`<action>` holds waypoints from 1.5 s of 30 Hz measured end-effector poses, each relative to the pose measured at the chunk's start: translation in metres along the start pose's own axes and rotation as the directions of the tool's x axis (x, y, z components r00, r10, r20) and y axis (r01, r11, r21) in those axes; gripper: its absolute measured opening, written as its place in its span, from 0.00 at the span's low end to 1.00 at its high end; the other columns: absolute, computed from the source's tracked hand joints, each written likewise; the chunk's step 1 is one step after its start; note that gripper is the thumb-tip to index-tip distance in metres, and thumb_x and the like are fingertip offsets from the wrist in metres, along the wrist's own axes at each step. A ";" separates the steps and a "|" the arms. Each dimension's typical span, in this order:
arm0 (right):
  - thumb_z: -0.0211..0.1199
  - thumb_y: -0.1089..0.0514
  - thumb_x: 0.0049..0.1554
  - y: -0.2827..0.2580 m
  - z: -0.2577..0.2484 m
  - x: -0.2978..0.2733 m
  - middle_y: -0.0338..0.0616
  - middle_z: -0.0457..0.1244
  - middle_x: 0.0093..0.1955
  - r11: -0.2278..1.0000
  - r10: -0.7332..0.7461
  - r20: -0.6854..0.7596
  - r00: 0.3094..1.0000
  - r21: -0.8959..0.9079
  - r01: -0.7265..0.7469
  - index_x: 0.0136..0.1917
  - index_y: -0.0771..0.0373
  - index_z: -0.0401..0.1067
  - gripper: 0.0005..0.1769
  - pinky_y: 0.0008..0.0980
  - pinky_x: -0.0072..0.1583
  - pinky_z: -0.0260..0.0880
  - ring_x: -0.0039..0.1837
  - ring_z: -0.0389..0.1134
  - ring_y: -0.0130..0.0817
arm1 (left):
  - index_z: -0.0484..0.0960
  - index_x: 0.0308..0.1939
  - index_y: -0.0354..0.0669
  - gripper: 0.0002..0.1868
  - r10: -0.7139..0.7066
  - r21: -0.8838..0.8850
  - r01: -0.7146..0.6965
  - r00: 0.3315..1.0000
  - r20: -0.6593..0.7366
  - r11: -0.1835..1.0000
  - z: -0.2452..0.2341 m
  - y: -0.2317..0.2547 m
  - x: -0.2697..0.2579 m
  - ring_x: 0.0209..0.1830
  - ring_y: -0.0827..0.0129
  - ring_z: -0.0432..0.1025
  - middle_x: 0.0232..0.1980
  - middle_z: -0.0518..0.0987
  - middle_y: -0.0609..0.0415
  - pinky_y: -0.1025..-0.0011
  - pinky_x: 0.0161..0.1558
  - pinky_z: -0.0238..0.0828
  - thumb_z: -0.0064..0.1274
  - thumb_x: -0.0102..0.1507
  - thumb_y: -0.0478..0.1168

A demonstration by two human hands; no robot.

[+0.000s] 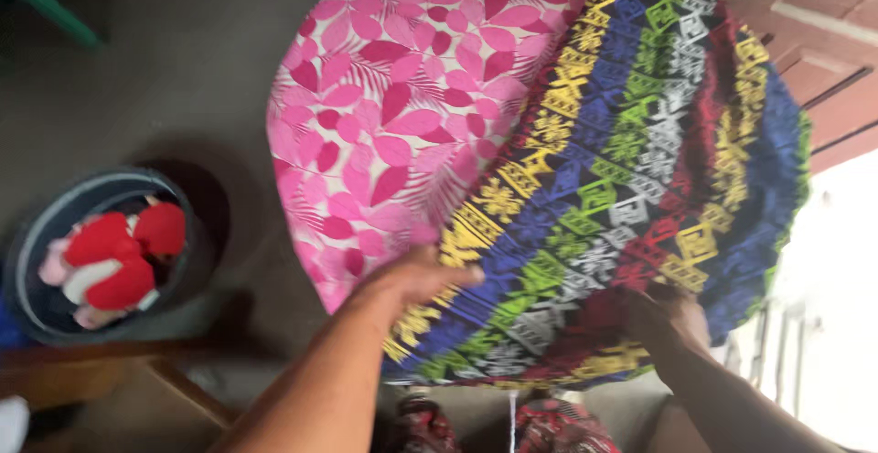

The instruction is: The person folds a large patterned textile on a round table, aligning edges and making multiple folds to create a compact bundle. The folded textile is then placed on a nearby bed with other folded linens.

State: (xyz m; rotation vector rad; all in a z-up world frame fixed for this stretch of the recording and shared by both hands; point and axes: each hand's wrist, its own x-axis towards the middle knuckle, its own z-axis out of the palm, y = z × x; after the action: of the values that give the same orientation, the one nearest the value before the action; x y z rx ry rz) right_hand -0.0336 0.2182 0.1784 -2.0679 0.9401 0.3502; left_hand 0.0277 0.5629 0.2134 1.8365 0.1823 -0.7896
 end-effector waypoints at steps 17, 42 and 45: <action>0.59 0.45 0.61 0.018 0.102 -0.117 0.39 0.65 0.41 0.873 0.120 0.342 0.932 0.410 -0.263 0.55 0.62 0.75 0.19 0.37 0.45 0.64 0.43 0.66 0.32 | 0.82 0.58 0.41 0.30 -0.140 0.031 0.139 0.917 0.374 0.990 0.000 -0.039 -0.013 0.52 0.66 0.79 0.55 0.86 0.52 0.64 0.55 0.73 0.68 0.53 0.47; 0.61 0.37 0.56 0.088 0.031 -0.110 0.44 0.66 0.66 0.672 0.127 0.225 0.966 0.697 -0.250 0.72 0.60 0.65 0.38 0.45 0.61 0.69 0.65 0.68 0.42 | 0.82 0.55 0.38 0.22 -0.050 -0.451 0.006 0.995 -0.085 0.892 0.012 0.027 0.009 0.41 0.61 0.77 0.48 0.83 0.50 0.57 0.45 0.76 0.61 0.64 0.49; 0.62 0.37 0.56 0.094 0.027 -0.105 0.45 0.65 0.69 0.709 0.213 0.170 0.962 0.651 -0.272 0.74 0.60 0.63 0.39 0.46 0.63 0.68 0.67 0.67 0.42 | 0.81 0.50 0.46 0.17 0.004 -0.724 -0.071 0.996 -0.094 0.686 -0.012 0.037 0.029 0.37 0.62 0.78 0.42 0.83 0.54 0.57 0.39 0.79 0.58 0.62 0.50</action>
State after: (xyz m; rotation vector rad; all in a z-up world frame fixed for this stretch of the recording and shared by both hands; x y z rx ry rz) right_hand -0.1715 0.2554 0.1637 -1.2555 1.0940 0.1852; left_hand 0.0732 0.5516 0.2278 1.0945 0.4472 -0.4935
